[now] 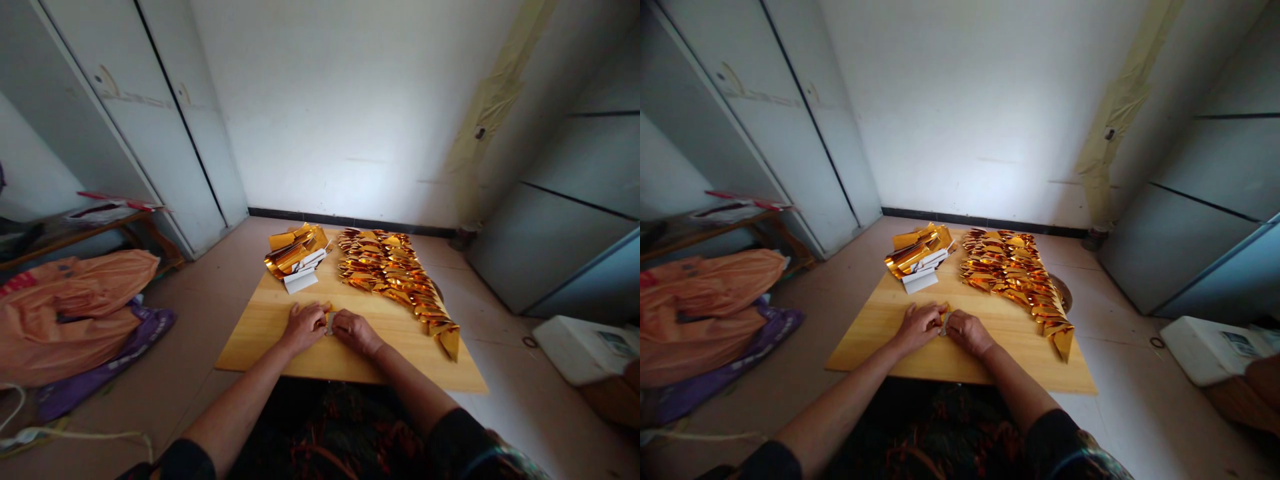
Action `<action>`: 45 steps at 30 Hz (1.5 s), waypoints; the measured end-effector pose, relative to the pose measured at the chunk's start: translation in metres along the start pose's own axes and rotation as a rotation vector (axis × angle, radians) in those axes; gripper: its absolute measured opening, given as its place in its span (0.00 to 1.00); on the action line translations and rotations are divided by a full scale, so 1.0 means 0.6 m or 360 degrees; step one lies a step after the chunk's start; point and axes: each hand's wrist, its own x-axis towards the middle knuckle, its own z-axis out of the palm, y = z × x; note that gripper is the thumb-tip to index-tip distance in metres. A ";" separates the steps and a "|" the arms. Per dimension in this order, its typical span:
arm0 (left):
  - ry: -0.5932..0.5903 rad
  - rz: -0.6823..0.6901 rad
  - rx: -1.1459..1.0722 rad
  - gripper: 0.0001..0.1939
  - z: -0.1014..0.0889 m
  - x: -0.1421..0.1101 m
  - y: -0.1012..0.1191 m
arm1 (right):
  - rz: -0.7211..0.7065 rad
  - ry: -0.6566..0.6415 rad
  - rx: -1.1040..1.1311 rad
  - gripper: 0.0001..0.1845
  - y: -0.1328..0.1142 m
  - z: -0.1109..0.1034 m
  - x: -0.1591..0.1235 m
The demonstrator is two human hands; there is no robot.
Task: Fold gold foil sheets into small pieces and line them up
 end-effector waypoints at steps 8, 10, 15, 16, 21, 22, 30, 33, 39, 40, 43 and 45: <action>-0.0108 0.0104 -0.0022 0.06 -0.002 0.026 -0.002 | -0.0003 0.0033 0.0161 0.10 0.017 -0.013 -0.011; -0.0101 0.0134 -0.0028 0.06 -0.001 0.033 -0.002 | 0.0072 0.0071 0.0170 0.07 0.028 -0.011 -0.014; -0.0109 0.0167 -0.0019 0.07 0.003 0.046 -0.004 | 0.0200 0.0086 0.0305 0.07 0.042 -0.013 -0.010; -0.0112 0.0170 -0.0015 0.06 0.004 0.049 -0.005 | 0.0202 0.0063 0.0322 0.07 0.044 -0.015 -0.008; -0.0106 0.0182 -0.0016 0.06 0.008 0.061 -0.008 | 0.0348 -0.0070 0.0193 0.05 0.047 -0.028 0.013; -0.0105 0.0181 -0.0012 0.06 0.009 0.062 -0.008 | 0.0422 -0.0110 0.0128 0.05 0.046 -0.029 0.019; -0.0134 0.0183 -0.0004 0.08 0.009 0.062 -0.007 | 0.0900 -0.0283 -0.0176 0.05 0.026 -0.040 0.058; -0.0135 0.0192 -0.0008 0.07 0.009 0.060 -0.006 | 0.0932 -0.0284 -0.0234 0.04 0.022 -0.040 0.060; -0.0093 0.0184 -0.0043 0.08 0.013 0.058 -0.006 | 0.1069 -0.0252 -0.0333 0.04 0.019 -0.032 0.059; -0.0090 0.0184 -0.0047 0.07 0.014 0.058 -0.006 | 0.1070 -0.0247 -0.0327 0.04 0.019 -0.032 0.058; -0.0065 0.0152 -0.0057 0.08 0.016 0.058 -0.003 | 0.1028 -0.0236 -0.0282 0.04 0.019 -0.030 0.055; -0.0043 0.0121 -0.0071 0.07 0.016 0.058 0.000 | 0.0997 -0.0209 -0.0241 0.04 0.022 -0.028 0.051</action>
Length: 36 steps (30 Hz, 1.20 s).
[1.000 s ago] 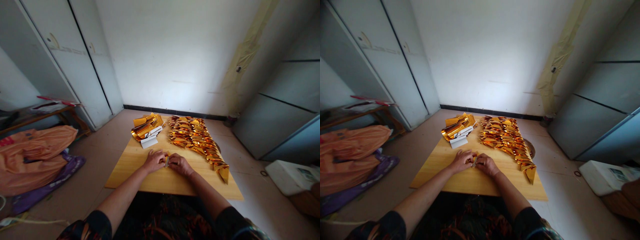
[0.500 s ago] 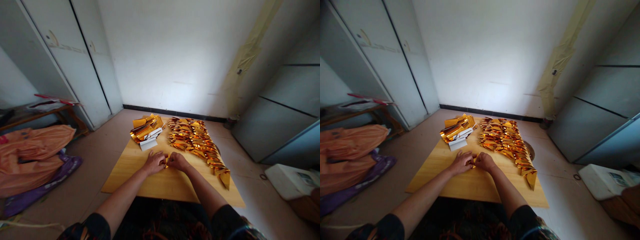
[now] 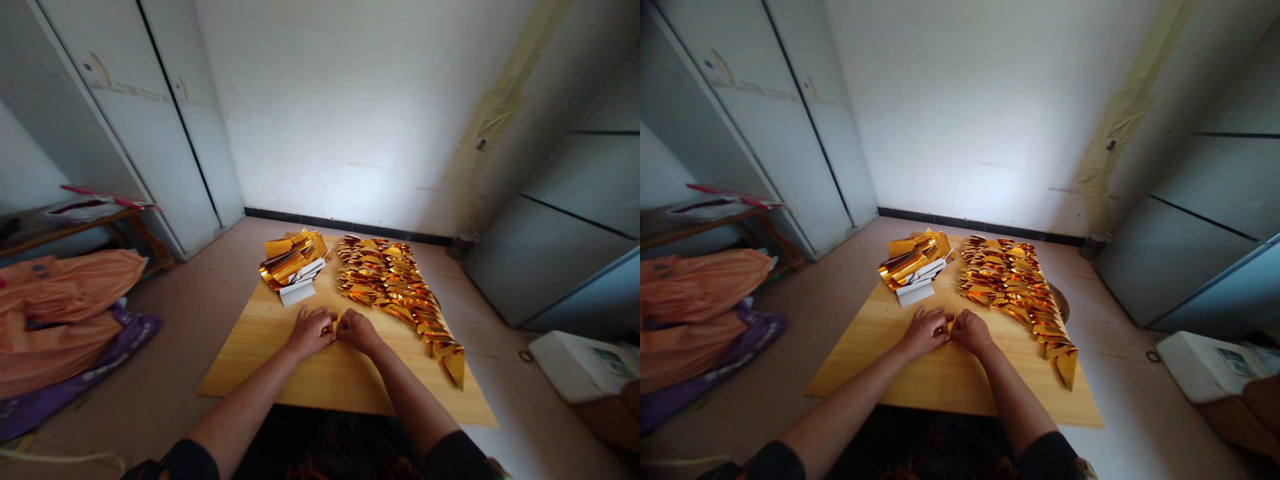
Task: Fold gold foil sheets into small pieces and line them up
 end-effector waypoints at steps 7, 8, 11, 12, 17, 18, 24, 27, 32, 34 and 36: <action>0.0043 -0.0038 -0.0052 0.02 0.003 -0.003 0.006 | -0.0257 0.0212 0.0250 0.08 0.030 0.015 -0.009; 0.0049 -0.0040 -0.0051 0.02 0.004 -0.004 0.007 | -0.0277 0.0233 0.0263 0.09 0.032 0.018 -0.011; 0.0068 -0.0049 -0.0048 0.03 0.006 -0.004 0.007 | -0.0247 0.0281 0.0239 0.06 0.031 0.026 -0.017; 0.0071 -0.0054 -0.0047 0.03 0.007 -0.004 0.007 | -0.0225 0.0295 0.0225 0.06 0.029 0.028 -0.018; 0.0109 -0.0067 -0.0056 0.04 0.011 -0.003 0.004 | -0.0222 0.0338 0.0296 0.10 0.029 0.031 -0.021; 0.0116 -0.0068 -0.0057 0.05 0.013 -0.003 0.003 | -0.0231 0.0346 0.0326 0.11 0.032 0.030 -0.020; 0.0212 -0.0123 -0.0022 0.04 0.022 -0.005 0.010 | -0.0282 0.0397 0.0370 0.15 0.040 0.024 -0.015; 0.0301 -0.0171 0.0033 0.05 0.024 0.002 0.018 | -0.0351 0.0393 0.0244 0.14 0.034 0.022 -0.013; 0.0445 -0.0305 0.0120 0.03 0.023 0.031 0.018 | -0.0308 0.0455 -0.0011 0.11 0.027 0.023 -0.006; 0.0451 -0.0304 0.0101 0.03 0.021 0.044 0.009 | -0.0301 0.0463 -0.0067 0.12 0.027 0.025 -0.003; 0.0428 -0.0274 0.0051 0.05 0.017 0.055 -0.004 | -0.0299 0.0477 -0.0115 0.12 0.026 0.028 0.002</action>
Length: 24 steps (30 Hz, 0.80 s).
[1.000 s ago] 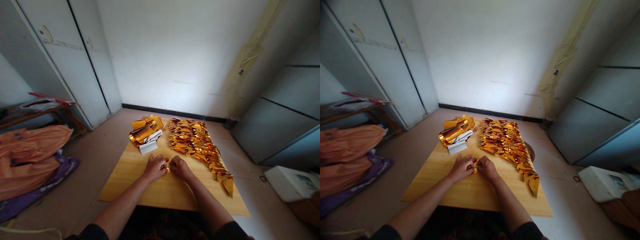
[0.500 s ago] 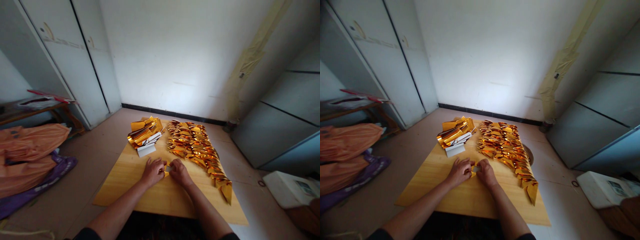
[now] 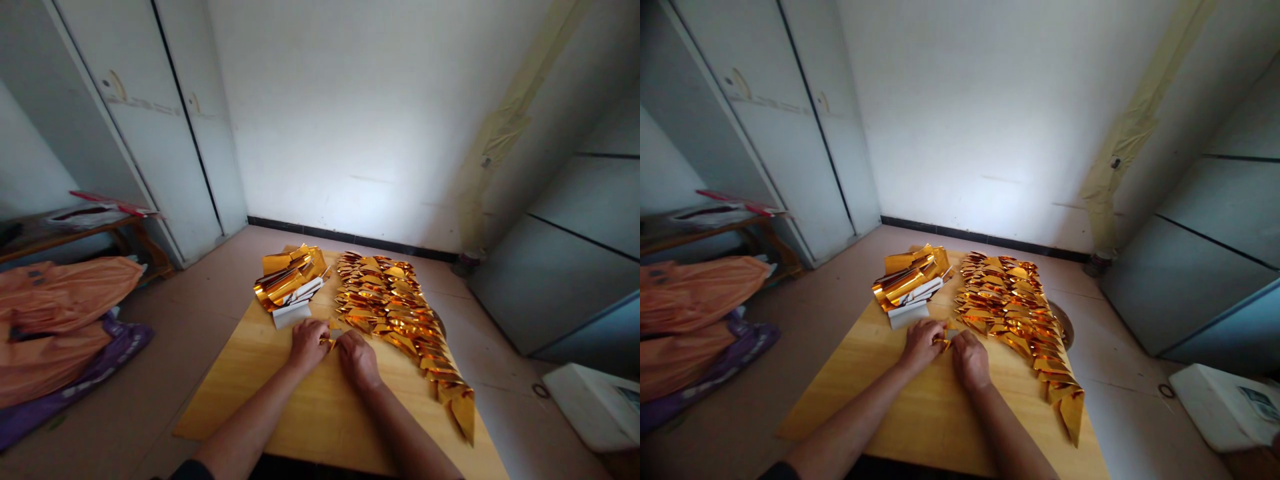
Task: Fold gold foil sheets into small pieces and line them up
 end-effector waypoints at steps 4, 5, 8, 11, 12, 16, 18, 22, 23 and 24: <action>-0.0131 0.0055 -0.0099 0.06 -0.004 0.021 -0.022 | 0.0008 0.0014 -0.0100 0.14 -0.005 0.003 0.011; -0.0169 0.0073 -0.0114 0.06 -0.006 0.025 -0.026 | 0.0001 -0.0004 -0.0134 0.15 -0.007 0.003 0.014; -0.0265 0.0142 -0.0144 0.09 -0.014 0.034 -0.035 | -0.0052 -0.0102 -0.0239 0.13 -0.013 -0.001 0.019; -0.0302 0.0218 -0.0171 0.12 -0.019 0.038 -0.040 | -0.0098 -0.0190 -0.0317 0.13 -0.021 -0.005 0.019; -0.0302 0.0241 -0.0181 0.14 -0.019 0.038 -0.041 | -0.0103 -0.0210 -0.0339 0.13 -0.023 -0.005 0.019; -0.0305 0.0284 -0.0182 0.19 -0.020 0.037 -0.041 | -0.0096 -0.0311 -0.0398 0.14 -0.033 -0.007 0.014; -0.0312 0.0285 -0.0162 0.19 -0.022 0.035 -0.038 | -0.0089 -0.0347 -0.0406 0.14 -0.037 -0.007 0.011; -0.0326 0.0323 -0.0066 0.18 -0.030 0.030 -0.034 | -0.0105 -0.0335 -0.0362 0.13 -0.044 -0.009 0.001; -0.0331 0.0344 -0.0037 0.18 -0.030 0.029 -0.034 | -0.0119 -0.0328 -0.0342 0.13 -0.045 -0.009 -0.002; -0.0336 0.0366 -0.0017 0.18 -0.031 0.028 -0.036 | -0.0133 -0.0322 -0.0321 0.13 -0.046 -0.009 -0.005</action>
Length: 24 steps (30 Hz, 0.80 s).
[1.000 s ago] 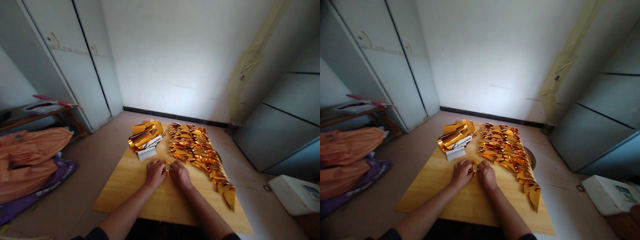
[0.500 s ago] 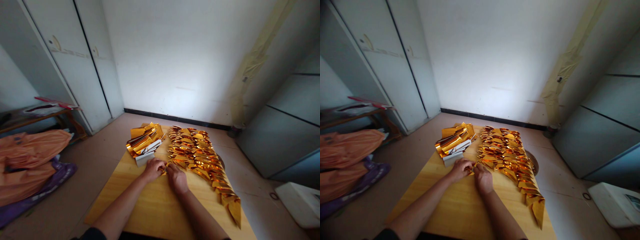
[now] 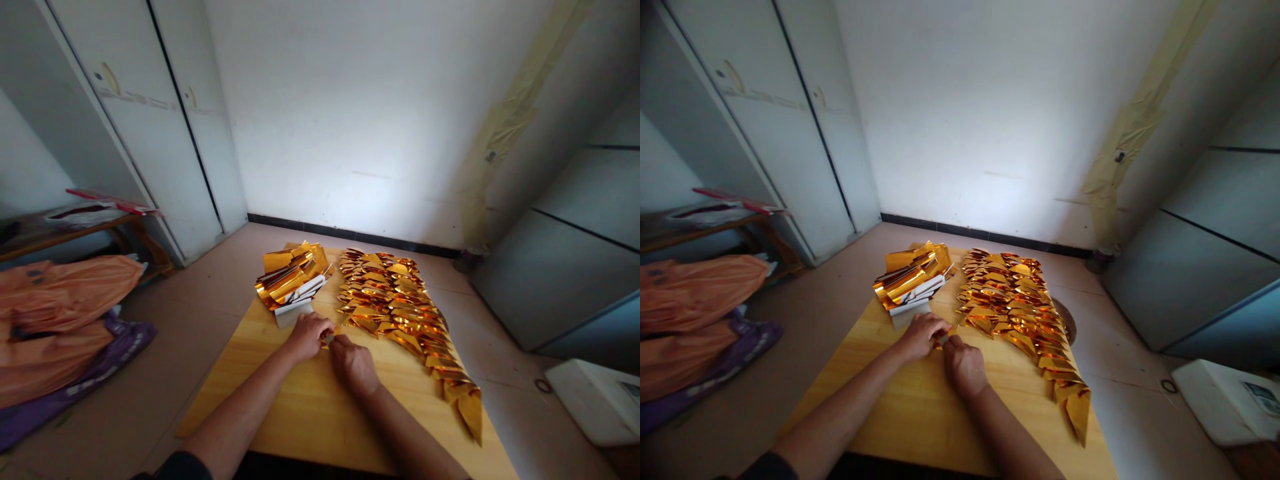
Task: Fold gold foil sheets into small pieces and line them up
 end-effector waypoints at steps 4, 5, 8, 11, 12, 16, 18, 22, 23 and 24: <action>-0.0012 0.0012 -0.0084 0.21 0.004 -0.008 -0.011 | -0.0071 0.0021 0.0110 0.13 0.001 0.003 -0.006; -0.0017 -0.0006 -0.0143 0.22 0.004 -0.011 -0.014 | -0.0084 0.0023 0.0141 0.13 0.002 0.003 -0.006; -0.0035 -0.0066 -0.0279 0.25 0.000 -0.016 -0.018 | -0.0071 0.0027 0.0230 0.13 0.005 0.002 -0.003; -0.0090 -0.0091 -0.0297 0.25 -0.011 -0.013 -0.014 | -0.0002 0.0032 0.0322 0.12 0.006 -0.004 0.003; -0.0121 -0.0092 -0.0306 0.25 -0.014 -0.011 -0.012 | 0.0019 0.0030 0.0347 0.12 0.005 -0.006 0.005; -0.0214 -0.0092 -0.0461 0.23 -0.022 -0.002 -0.010 | 0.0098 0.0030 0.0404 0.12 0.003 -0.010 0.010; -0.0207 -0.0105 -0.0575 0.23 -0.019 0.000 -0.014 | 0.0107 0.0052 0.0458 0.12 0.007 -0.007 0.013; -0.0175 -0.0109 -0.0713 0.24 -0.008 -0.001 -0.024 | 0.0153 0.0237 0.0591 0.13 0.024 0.003 0.018; -0.0173 -0.0111 -0.0725 0.25 -0.005 -0.002 -0.026 | 0.0170 0.0294 0.0615 0.13 0.028 0.005 0.018; -0.0175 -0.0116 -0.0734 0.25 -0.004 -0.002 -0.026 | 0.0182 0.0338 0.0635 0.13 0.033 0.006 0.017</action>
